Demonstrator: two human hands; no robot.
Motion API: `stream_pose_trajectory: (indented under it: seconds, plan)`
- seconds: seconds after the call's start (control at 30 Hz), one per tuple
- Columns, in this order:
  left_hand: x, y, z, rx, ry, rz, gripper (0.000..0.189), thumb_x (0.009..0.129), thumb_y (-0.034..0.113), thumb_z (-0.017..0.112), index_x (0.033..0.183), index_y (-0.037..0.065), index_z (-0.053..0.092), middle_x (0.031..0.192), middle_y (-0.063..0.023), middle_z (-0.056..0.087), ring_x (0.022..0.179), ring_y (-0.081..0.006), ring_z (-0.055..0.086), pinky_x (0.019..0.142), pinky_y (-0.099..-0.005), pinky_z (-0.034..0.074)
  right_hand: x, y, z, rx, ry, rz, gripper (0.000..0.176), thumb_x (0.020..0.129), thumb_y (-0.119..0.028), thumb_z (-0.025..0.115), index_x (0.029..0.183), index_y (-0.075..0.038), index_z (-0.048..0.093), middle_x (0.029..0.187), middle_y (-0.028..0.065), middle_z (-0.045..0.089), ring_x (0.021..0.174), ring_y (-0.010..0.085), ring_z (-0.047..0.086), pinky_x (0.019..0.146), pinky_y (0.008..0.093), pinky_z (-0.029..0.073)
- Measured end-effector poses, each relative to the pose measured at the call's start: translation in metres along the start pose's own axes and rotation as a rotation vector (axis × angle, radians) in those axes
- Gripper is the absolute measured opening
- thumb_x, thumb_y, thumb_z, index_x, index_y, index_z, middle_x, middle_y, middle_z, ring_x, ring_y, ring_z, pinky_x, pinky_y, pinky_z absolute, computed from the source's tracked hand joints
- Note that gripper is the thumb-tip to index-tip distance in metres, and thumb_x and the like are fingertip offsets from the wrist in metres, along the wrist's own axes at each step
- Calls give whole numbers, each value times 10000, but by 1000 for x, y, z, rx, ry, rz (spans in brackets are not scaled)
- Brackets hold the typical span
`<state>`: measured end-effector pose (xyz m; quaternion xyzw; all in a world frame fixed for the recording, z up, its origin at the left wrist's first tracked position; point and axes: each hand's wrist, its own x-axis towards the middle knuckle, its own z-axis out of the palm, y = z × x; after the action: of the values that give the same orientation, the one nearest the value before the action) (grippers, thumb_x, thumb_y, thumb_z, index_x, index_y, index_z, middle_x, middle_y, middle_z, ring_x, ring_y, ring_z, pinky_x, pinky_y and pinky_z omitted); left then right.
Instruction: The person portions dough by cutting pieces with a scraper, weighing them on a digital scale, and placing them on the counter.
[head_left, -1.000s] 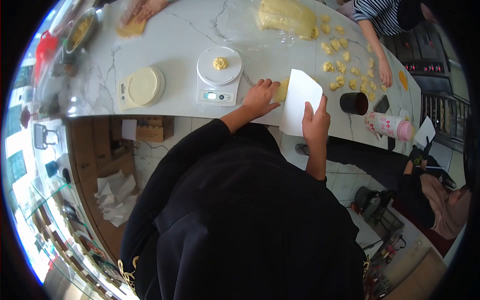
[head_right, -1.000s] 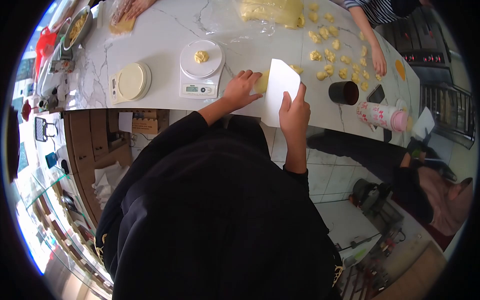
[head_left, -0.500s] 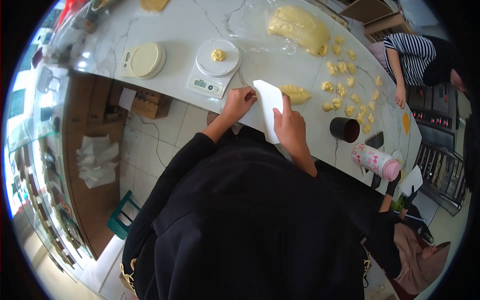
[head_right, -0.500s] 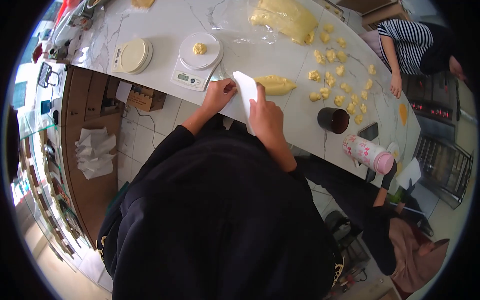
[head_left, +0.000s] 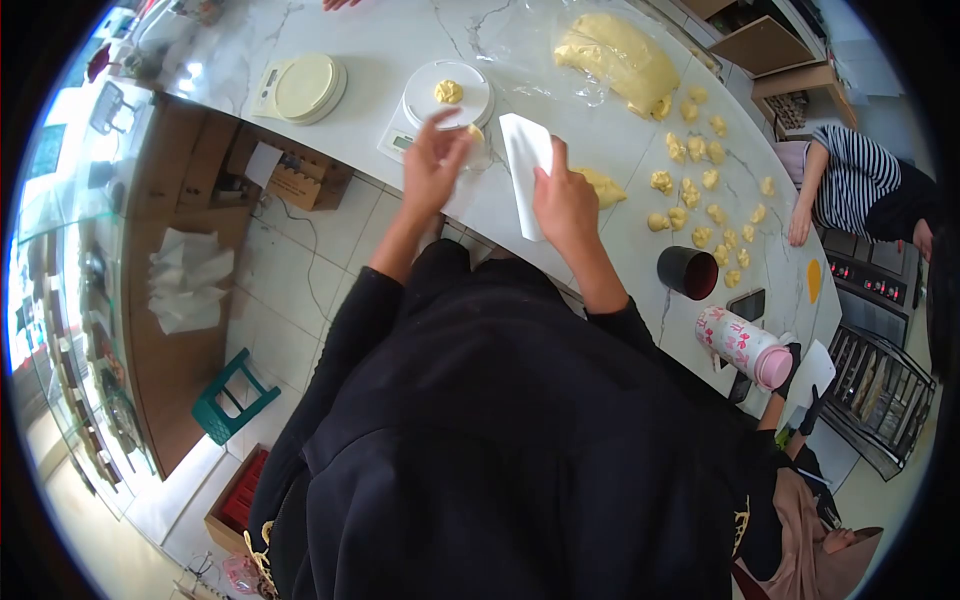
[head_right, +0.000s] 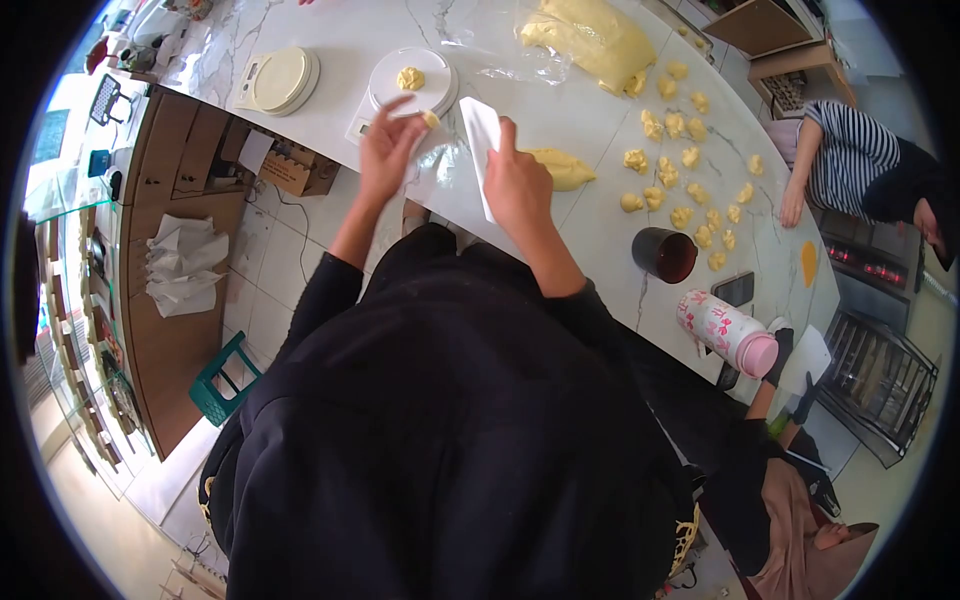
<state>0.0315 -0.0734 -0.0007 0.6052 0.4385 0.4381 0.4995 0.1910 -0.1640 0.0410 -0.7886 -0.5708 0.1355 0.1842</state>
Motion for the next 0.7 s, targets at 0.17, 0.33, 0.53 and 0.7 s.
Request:
stream_pose_trajectory:
  seconds: [0.17, 0.33, 0.53, 0.7]
  plan:
    - [59, 11, -37, 81, 100, 125, 262, 860, -28, 578, 1122, -9, 586, 913, -132, 706, 857, -170, 687, 784, -264, 528, -23, 28, -17, 109, 194, 5, 439, 897, -195, 541, 1288, -84, 378, 639, 187, 613, 610, 393, 619, 547, 480, 469]
    - [90, -10, -27, 452, -69, 345, 221, 755, 28, 686, 973, 61, 682, 832, -97, 687, 756, -223, 673, 698, -318, 522, -37, 31, -24, 129, 229, 200, 408, 904, -172, 537, 1267, -50, 398, 697, 213, 627, 639, 408, 622, 550, 476, 468]
    - [88, -4, -23, 720, -151, 456, 421, 719, 191, 761, 1116, 132, 636, 993, -88, 511, 843, -243, 563, 732, -356, 482, -53, 12, -22, 181, 353, 295, 428, 896, -168, 551, 1276, -42, 401, 668, 211, 620, 627, 406, 620, 553, 478, 468]
    - [98, 1, -50, 442, -64, 348, 456, 761, 132, 742, 1174, 72, 556, 981, -91, 531, 787, -192, 542, 688, -314, 463, -66, -5, -15, 196, 398, 384, 391, 895, -151, 556, 1238, -24, 417, 683, 226, 617, 637, 416, 618, 555, 477, 467]
